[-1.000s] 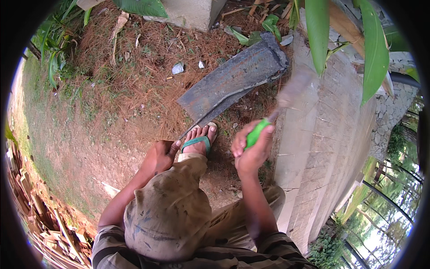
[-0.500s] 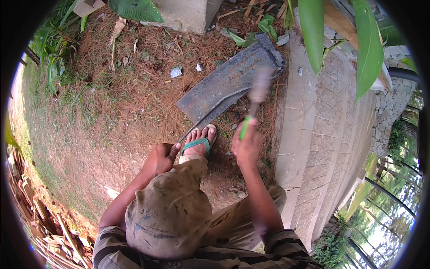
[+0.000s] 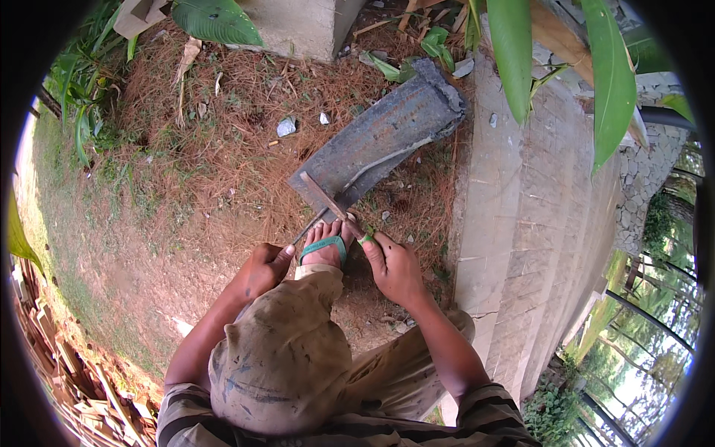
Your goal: The person straightens a long piece of metal wire by pulling it against the edge of a flat metal plate and using a tool to strike it.
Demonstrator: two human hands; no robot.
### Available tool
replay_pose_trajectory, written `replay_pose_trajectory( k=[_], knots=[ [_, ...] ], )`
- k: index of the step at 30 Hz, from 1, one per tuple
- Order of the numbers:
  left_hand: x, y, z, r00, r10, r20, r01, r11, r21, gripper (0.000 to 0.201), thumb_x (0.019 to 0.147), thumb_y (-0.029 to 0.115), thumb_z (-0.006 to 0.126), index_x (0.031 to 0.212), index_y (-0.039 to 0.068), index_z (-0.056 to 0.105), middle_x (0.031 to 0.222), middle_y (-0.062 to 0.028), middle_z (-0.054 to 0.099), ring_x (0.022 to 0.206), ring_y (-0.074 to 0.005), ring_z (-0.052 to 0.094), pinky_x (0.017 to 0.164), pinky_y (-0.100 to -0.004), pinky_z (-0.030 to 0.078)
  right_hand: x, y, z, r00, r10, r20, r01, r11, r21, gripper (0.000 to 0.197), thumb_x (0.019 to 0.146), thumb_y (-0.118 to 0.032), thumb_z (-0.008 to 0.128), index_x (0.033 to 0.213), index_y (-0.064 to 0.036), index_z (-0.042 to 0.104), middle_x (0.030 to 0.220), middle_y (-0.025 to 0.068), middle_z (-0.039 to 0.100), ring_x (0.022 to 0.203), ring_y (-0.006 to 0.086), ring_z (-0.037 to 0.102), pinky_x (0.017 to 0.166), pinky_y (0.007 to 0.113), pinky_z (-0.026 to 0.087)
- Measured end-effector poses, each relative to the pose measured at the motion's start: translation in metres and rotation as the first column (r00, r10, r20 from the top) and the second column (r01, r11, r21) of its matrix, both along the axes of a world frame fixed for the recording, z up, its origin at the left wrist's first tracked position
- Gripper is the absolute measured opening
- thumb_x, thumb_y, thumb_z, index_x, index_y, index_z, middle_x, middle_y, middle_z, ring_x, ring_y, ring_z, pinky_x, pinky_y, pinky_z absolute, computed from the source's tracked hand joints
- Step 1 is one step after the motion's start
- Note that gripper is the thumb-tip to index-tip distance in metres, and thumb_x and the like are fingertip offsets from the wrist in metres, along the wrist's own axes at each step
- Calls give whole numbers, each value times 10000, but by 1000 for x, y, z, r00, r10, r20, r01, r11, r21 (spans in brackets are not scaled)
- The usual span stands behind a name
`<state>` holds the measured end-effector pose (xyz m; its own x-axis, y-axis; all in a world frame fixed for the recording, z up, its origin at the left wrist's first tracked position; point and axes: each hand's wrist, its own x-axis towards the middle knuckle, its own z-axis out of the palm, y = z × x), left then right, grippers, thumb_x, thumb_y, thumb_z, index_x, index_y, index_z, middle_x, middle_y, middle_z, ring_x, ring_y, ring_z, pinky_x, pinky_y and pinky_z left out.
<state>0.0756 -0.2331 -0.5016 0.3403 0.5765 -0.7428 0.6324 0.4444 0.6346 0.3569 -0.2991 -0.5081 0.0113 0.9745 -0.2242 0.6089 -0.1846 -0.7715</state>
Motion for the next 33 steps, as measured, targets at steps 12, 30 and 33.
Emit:
replay_pose_trajectory(
  k=[12,30,33],
  knots=[
    [2,-7,5,984,-66,-164,94,981,171,596,1074,422,505,757,-81,552,633,-277,475,589,-404,417,612,-512,393,31,24,-3,951,-309,21,297,930,218,480,1108,-487,424,908,-60,515,592,-28,449,470,82,461,401,244,339],
    [-29,-25,-31,893,-42,-448,343,709,616,339,1056,349,514,888,65,592,755,-199,646,688,-453,644,599,-557,493,15,26,41,898,-397,-189,428,888,170,450,1121,-446,417,902,-78,560,628,-6,513,498,85,507,446,286,360],
    [-20,-23,-42,875,-30,-483,382,657,650,308,1047,336,526,885,79,574,775,-174,644,722,-424,655,603,-541,499,23,30,31,631,-552,-545,724,672,156,457,1123,-441,413,884,-75,546,638,-30,496,495,68,479,422,250,329]
  ],
)
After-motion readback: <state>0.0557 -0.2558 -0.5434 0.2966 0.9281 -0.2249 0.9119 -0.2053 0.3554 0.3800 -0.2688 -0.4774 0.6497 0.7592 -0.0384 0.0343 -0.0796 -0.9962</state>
